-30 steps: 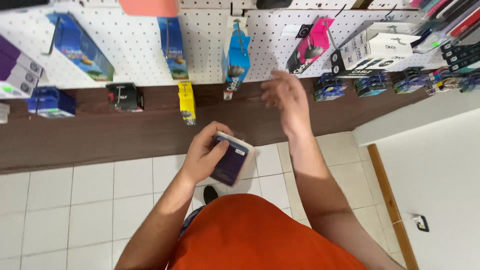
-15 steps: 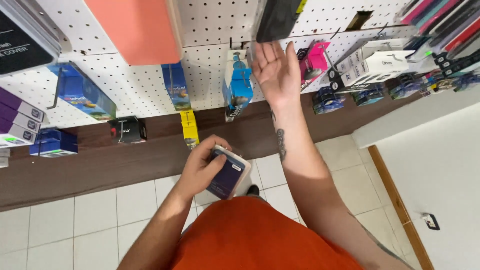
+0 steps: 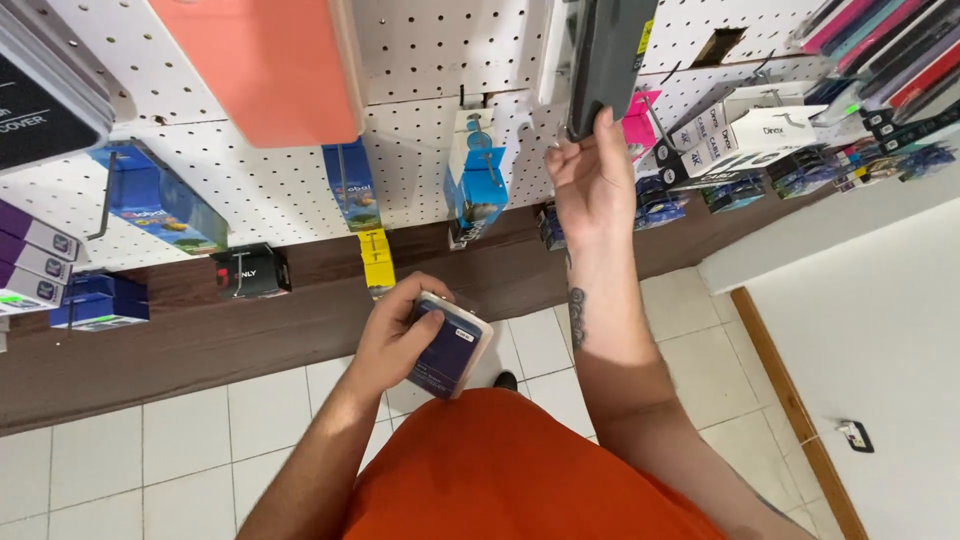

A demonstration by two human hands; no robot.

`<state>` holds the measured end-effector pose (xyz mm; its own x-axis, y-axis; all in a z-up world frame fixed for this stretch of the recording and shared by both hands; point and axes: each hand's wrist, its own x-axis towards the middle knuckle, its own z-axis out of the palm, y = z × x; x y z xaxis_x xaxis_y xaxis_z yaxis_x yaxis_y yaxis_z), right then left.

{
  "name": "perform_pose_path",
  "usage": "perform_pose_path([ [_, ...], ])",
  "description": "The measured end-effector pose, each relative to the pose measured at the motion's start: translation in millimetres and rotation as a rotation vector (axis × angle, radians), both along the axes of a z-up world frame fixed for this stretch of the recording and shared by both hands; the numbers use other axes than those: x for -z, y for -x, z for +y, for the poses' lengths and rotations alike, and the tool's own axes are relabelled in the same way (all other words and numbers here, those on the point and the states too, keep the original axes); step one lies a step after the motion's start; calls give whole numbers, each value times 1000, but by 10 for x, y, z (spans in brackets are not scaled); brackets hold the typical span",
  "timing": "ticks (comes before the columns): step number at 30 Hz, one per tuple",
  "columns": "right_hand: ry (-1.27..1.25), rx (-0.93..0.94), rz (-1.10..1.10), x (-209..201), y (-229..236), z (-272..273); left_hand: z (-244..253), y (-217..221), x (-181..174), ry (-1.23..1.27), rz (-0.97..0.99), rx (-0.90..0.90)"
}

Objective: Organizing and hanging various phone cases on a pegboard display wall in a retail environment.

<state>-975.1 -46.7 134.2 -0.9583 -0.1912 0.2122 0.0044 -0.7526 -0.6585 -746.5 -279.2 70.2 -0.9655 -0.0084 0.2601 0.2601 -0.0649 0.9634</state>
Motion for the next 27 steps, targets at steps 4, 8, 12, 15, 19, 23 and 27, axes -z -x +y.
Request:
perform_pose_path([
  [4, -65, 115, 15, -177, -211, 99, 15, 5, 17, -14, -26, -6],
  [8, 37, 78, 3, -359, -389, 163, 33, -9, 25, -36, -27, 3],
  [12, 54, 93, 21, -591, -525, 238, 33, -36, 19, -31, -23, 5],
  [15, 56, 104, 58, -688, -506, 299, 42, -44, 12, -36, -39, 2],
  [19, 43, 133, 121, -833, -717, 268, 53, -64, -13, -45, -45, 23],
  [23, 95, 131, 132, -943, -932, 324, 32, -75, -47, -40, -49, 29],
  [27, 91, 109, 110, -799, -969, 547, 0, -69, 10, -22, -42, 20],
])
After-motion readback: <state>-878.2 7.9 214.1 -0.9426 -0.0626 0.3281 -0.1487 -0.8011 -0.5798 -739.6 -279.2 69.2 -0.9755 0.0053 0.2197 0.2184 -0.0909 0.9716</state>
